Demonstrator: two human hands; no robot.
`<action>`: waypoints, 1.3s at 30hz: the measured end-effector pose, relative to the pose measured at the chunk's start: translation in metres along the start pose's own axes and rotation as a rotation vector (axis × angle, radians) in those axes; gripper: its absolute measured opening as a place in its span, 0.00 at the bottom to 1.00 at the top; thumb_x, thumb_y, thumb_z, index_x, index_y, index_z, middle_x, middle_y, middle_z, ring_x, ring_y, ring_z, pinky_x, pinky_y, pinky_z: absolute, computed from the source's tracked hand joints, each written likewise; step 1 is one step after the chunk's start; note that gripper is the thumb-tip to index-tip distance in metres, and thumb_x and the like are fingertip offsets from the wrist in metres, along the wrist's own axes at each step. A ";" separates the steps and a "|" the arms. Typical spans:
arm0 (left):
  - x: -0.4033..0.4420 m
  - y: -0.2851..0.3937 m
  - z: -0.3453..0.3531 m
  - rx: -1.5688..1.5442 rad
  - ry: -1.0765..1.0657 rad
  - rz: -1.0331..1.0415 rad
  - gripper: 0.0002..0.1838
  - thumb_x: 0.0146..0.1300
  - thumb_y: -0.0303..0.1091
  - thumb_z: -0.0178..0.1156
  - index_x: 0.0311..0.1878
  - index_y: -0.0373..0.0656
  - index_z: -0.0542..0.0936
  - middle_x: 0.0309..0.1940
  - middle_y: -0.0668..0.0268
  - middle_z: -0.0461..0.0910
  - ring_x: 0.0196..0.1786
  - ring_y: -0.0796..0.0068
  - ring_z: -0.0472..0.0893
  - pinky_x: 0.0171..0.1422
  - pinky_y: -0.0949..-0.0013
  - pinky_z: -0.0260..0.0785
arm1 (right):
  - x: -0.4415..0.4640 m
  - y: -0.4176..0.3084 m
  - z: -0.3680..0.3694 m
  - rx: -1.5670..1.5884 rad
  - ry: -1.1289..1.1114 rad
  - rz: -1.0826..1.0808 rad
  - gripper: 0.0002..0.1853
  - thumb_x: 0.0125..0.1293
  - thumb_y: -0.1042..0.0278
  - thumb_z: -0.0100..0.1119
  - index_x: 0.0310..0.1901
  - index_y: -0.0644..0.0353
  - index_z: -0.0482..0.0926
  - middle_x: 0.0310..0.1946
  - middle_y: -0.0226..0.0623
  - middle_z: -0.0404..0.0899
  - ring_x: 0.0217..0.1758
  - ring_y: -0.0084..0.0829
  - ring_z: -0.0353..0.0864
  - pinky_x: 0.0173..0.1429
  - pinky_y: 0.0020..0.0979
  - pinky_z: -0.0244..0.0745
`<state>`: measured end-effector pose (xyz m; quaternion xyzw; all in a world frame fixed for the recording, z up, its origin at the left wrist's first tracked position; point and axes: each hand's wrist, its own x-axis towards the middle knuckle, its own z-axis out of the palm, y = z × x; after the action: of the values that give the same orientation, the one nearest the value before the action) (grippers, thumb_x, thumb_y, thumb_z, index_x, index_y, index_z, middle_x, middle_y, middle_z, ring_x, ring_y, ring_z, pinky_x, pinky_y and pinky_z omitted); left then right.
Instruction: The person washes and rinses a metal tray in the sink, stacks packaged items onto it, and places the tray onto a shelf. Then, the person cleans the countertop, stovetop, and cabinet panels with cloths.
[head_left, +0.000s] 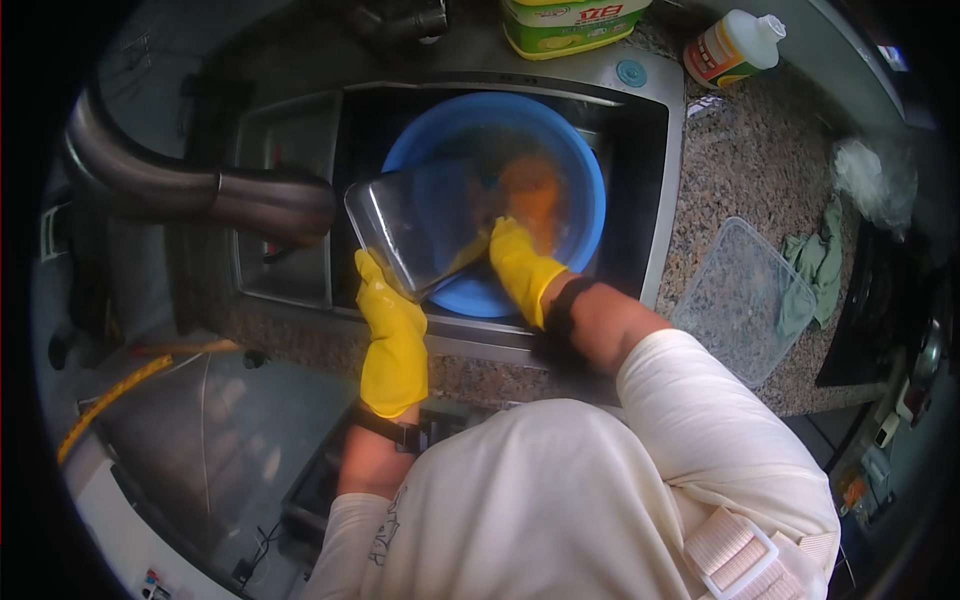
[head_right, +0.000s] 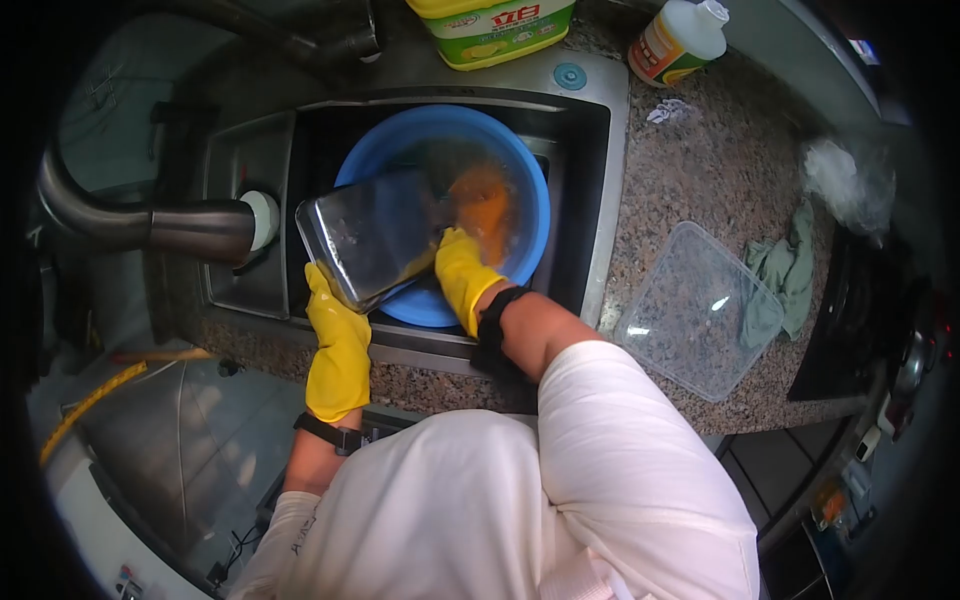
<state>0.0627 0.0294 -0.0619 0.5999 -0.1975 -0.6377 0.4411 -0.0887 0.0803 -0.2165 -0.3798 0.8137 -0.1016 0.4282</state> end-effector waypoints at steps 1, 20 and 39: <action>0.000 0.000 -0.001 0.022 0.011 0.020 0.34 0.76 0.56 0.49 0.71 0.36 0.68 0.69 0.60 0.71 0.67 0.64 0.73 0.71 0.65 0.66 | 0.000 0.005 -0.005 0.093 -0.019 0.068 0.21 0.72 0.60 0.49 0.60 0.62 0.78 0.62 0.54 0.75 0.61 0.53 0.78 0.67 0.44 0.71; 0.002 0.009 0.002 0.041 0.079 -0.036 0.33 0.76 0.57 0.49 0.70 0.38 0.70 0.67 0.60 0.73 0.64 0.67 0.75 0.69 0.68 0.67 | -0.004 0.028 -0.036 0.286 -0.079 0.322 0.15 0.71 0.62 0.55 0.53 0.59 0.82 0.43 0.45 0.86 0.37 0.48 0.88 0.42 0.46 0.83; 0.012 -0.006 -0.003 -0.050 0.041 -0.106 0.29 0.74 0.59 0.52 0.59 0.42 0.77 0.52 0.66 0.79 0.53 0.71 0.79 0.56 0.71 0.74 | -0.075 -0.076 -0.075 0.119 0.319 -0.683 0.21 0.72 0.61 0.49 0.62 0.58 0.77 0.71 0.53 0.66 0.74 0.58 0.61 0.76 0.55 0.53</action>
<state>0.0649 0.0243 -0.0744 0.6113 -0.1402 -0.6523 0.4257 -0.0800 0.0690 -0.0867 -0.5830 0.6893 -0.3434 0.2591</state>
